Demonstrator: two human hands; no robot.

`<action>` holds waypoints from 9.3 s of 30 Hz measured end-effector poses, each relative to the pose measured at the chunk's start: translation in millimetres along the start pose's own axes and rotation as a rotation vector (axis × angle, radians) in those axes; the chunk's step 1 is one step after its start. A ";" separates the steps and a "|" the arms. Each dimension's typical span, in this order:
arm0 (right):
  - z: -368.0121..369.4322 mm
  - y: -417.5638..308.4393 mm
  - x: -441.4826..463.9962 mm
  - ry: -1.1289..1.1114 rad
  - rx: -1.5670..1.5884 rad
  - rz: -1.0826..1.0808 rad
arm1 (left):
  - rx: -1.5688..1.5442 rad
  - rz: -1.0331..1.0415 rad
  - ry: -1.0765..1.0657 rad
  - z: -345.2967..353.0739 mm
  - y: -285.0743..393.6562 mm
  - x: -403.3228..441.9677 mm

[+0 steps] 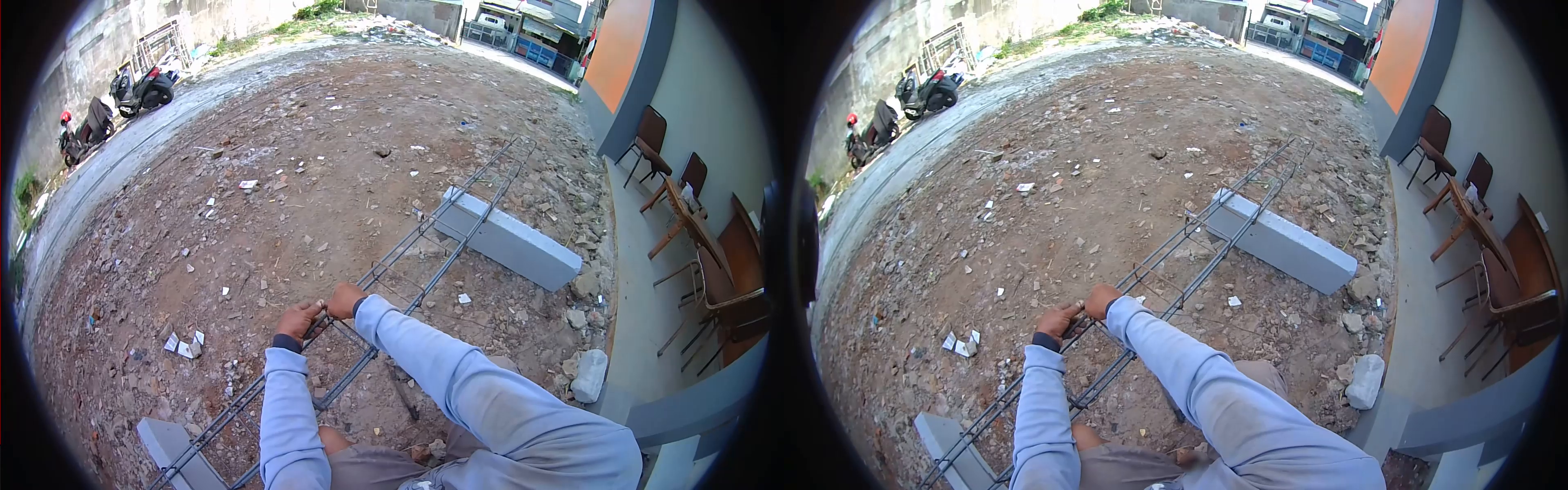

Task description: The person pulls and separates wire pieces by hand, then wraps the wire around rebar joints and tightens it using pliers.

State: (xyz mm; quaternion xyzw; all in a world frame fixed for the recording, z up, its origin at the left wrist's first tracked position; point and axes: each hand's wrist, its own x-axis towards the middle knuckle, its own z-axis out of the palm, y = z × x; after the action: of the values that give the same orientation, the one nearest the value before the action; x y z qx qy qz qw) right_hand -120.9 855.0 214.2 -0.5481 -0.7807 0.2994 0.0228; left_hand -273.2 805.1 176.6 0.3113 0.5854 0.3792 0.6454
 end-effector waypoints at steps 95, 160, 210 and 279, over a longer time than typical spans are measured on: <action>-36.1 -4.2 -17.7 -0.033 -0.382 -0.292 | 0.792 0.257 0.565 44.3 -11.5 -24.1; -31.8 19.4 -93.5 0.506 0.341 -0.495 | 0.908 0.283 0.738 67.0 -3.3 -25.3; 128.4 158.6 -141.9 -0.132 0.599 0.592 | 0.835 0.241 0.506 48.6 1.3 -34.5; -84.2 -6.2 38.7 -0.134 1.532 -0.343 | -0.075 0.243 0.461 31.7 -2.3 4.8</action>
State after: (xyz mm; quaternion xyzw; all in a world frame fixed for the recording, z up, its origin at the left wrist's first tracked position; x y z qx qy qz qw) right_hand -110.9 924.5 274.9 -0.2325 -0.4305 0.7787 0.3928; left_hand -241.3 809.3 176.0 0.2606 0.6610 0.5362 0.4558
